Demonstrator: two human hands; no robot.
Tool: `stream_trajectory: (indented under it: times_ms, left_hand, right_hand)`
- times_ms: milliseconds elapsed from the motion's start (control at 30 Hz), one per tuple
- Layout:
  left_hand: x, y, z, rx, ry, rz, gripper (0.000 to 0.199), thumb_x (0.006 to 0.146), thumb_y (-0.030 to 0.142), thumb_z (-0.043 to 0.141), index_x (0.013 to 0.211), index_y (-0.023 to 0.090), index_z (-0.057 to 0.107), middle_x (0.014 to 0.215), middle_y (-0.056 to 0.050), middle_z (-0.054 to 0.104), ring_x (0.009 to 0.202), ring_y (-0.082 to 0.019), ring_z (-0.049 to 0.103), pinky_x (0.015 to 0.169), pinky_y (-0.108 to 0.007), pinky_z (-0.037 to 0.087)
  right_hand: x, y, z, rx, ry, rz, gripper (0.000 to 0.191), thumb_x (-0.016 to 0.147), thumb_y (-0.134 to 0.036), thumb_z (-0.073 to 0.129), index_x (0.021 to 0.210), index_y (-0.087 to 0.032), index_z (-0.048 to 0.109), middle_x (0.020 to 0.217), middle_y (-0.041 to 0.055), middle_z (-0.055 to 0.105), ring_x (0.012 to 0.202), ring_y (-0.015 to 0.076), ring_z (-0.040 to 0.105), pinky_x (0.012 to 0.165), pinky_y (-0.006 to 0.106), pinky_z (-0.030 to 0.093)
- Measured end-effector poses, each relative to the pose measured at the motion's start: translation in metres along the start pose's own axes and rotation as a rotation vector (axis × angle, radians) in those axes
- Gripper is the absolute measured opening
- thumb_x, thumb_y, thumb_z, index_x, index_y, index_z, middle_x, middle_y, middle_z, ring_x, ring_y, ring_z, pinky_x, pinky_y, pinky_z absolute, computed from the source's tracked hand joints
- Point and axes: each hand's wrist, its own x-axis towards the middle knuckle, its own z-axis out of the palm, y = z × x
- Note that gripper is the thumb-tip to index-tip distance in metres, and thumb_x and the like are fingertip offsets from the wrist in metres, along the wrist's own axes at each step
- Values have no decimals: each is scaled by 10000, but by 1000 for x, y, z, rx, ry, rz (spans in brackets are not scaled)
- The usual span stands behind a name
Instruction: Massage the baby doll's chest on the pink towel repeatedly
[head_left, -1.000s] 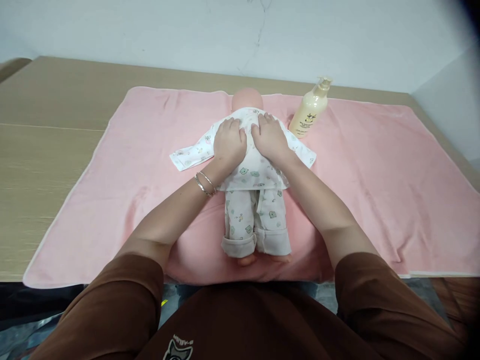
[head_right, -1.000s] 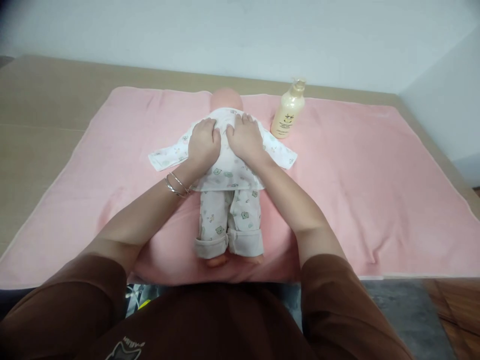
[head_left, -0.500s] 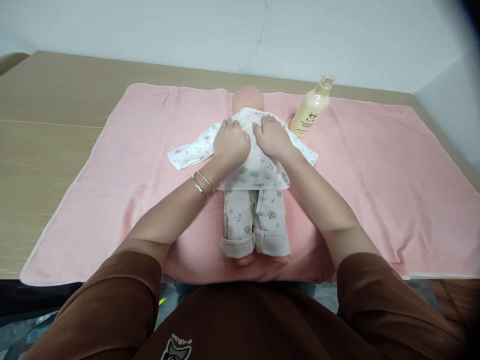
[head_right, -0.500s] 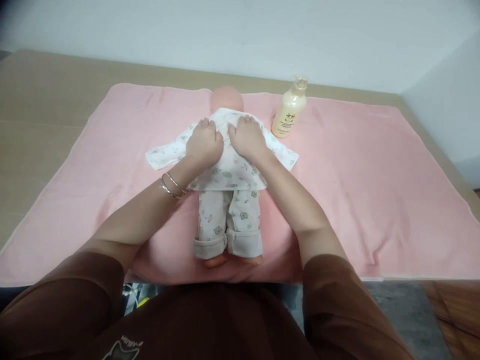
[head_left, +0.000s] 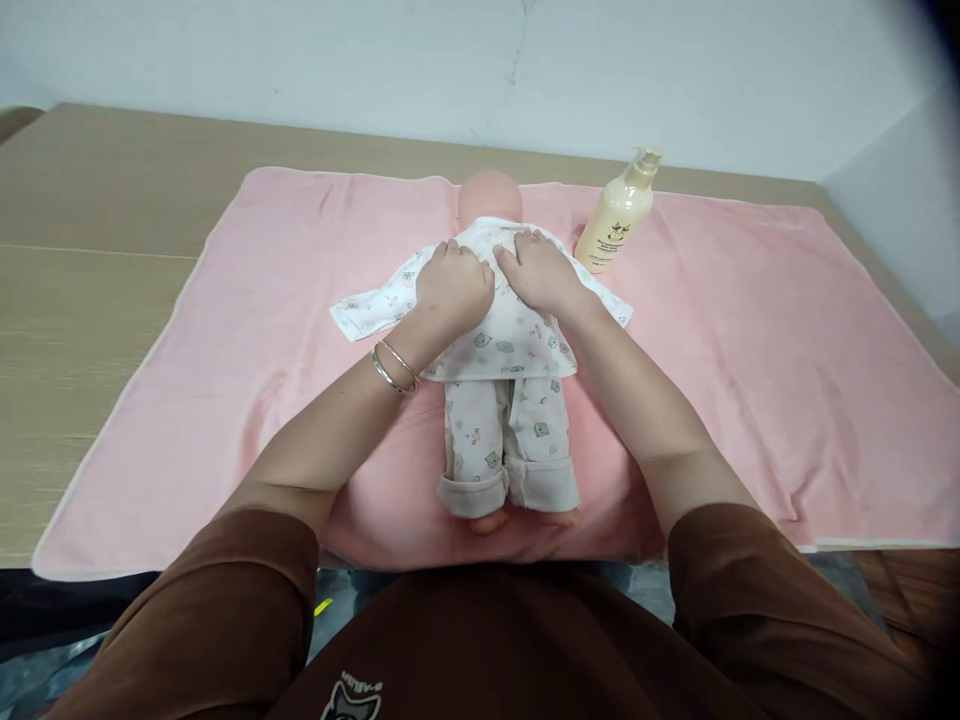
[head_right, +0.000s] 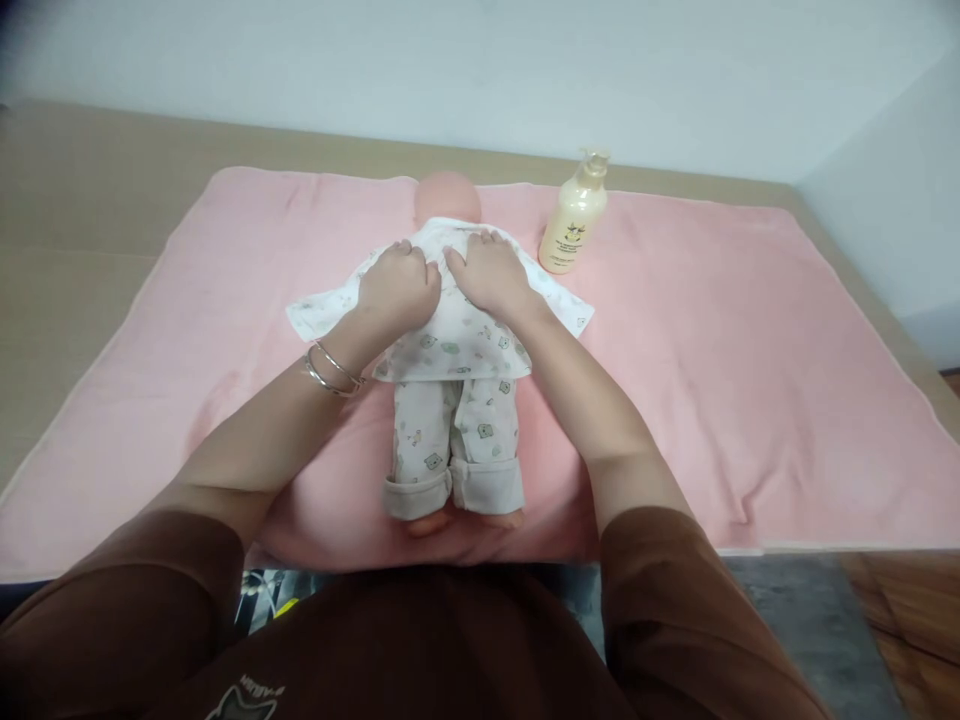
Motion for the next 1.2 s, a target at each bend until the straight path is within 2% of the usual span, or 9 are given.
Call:
stream_trajectory:
  times_ms: [100, 233, 300, 467, 633, 833, 1000, 1100, 1200]
  left_hand:
    - [14, -15, 5, -73, 4, 10, 498, 1024, 307, 325, 1278, 55, 672, 1408, -226, 666, 1403, -336, 566, 1252, -470, 409]
    - [23, -26, 10, -156, 16, 18, 488, 1014, 347, 334, 1207, 104, 711, 1348, -217, 699, 1334, -347, 616, 1213, -475, 458]
    - [22, -25, 11, -170, 43, 21, 483, 1018, 335, 330, 1207, 97, 706, 1369, -229, 685, 1383, -357, 583, 1246, -487, 422]
    - [18, -20, 14, -182, 63, 12, 479, 1044, 351, 330, 1243, 94, 681, 1377, -231, 677, 1428, -357, 545, 1290, -500, 363]
    - [18, -19, 14, -163, 70, 8, 502, 1053, 360, 302, 1265, 83, 664, 1387, -247, 658, 1413, -362, 548, 1282, -500, 368]
    - [-3, 1, 7, -34, 58, 7, 527, 1035, 281, 283, 1276, -6, 653, 1392, -302, 646, 1421, -391, 536, 1263, -516, 368]
    - [-3, -2, 5, -46, 47, 29, 525, 1028, 299, 287, 1223, 21, 689, 1340, -286, 683, 1390, -411, 563, 1237, -560, 391]
    - [10, -16, 4, -81, 19, 4, 513, 1025, 351, 321, 1226, 69, 701, 1362, -256, 686, 1364, -398, 592, 1209, -544, 441]
    - [16, -21, 5, -105, 24, -10, 494, 1027, 373, 344, 1248, 113, 701, 1365, -221, 697, 1339, -373, 612, 1188, -520, 471]
  right_hand:
    - [-10, -14, -1, -72, 24, 18, 594, 1097, -379, 263, 1254, 30, 664, 1342, 291, 666, 1345, 407, 581, 1181, 559, 426]
    - [-23, -31, -6, -93, 31, 56, 521, 1066, -311, 290, 1052, -37, 733, 1101, 262, 728, 1124, 406, 689, 1037, 578, 518]
    - [-23, -30, -6, -70, 31, 61, 509, 1064, -321, 297, 1061, -59, 734, 1124, 247, 728, 1130, 399, 685, 1039, 577, 523]
    - [-9, -15, 3, -4, 63, 6, 506, 1065, -372, 334, 1240, -40, 673, 1366, 240, 659, 1335, 378, 580, 1169, 545, 454]
    - [-4, -8, 5, -9, 63, -19, 506, 1067, -383, 342, 1228, -38, 675, 1345, 235, 671, 1323, 369, 585, 1173, 521, 443]
    - [1, 3, -1, 42, 19, -95, 466, 1055, -398, 354, 1196, -103, 685, 1313, 199, 706, 1225, 348, 641, 1114, 486, 489]
    - [-12, -12, 0, -49, 58, -49, 510, 1062, -362, 291, 1168, -70, 696, 1270, 239, 709, 1252, 395, 622, 1133, 550, 467]
    - [-27, -29, -3, -100, 64, -52, 452, 1051, -300, 313, 1054, -104, 719, 1140, 225, 738, 1153, 393, 669, 1067, 548, 505]
    - [-31, -33, -7, -113, 31, -41, 437, 1052, -303, 335, 1011, -110, 726, 1079, 222, 747, 1067, 376, 700, 999, 523, 538]
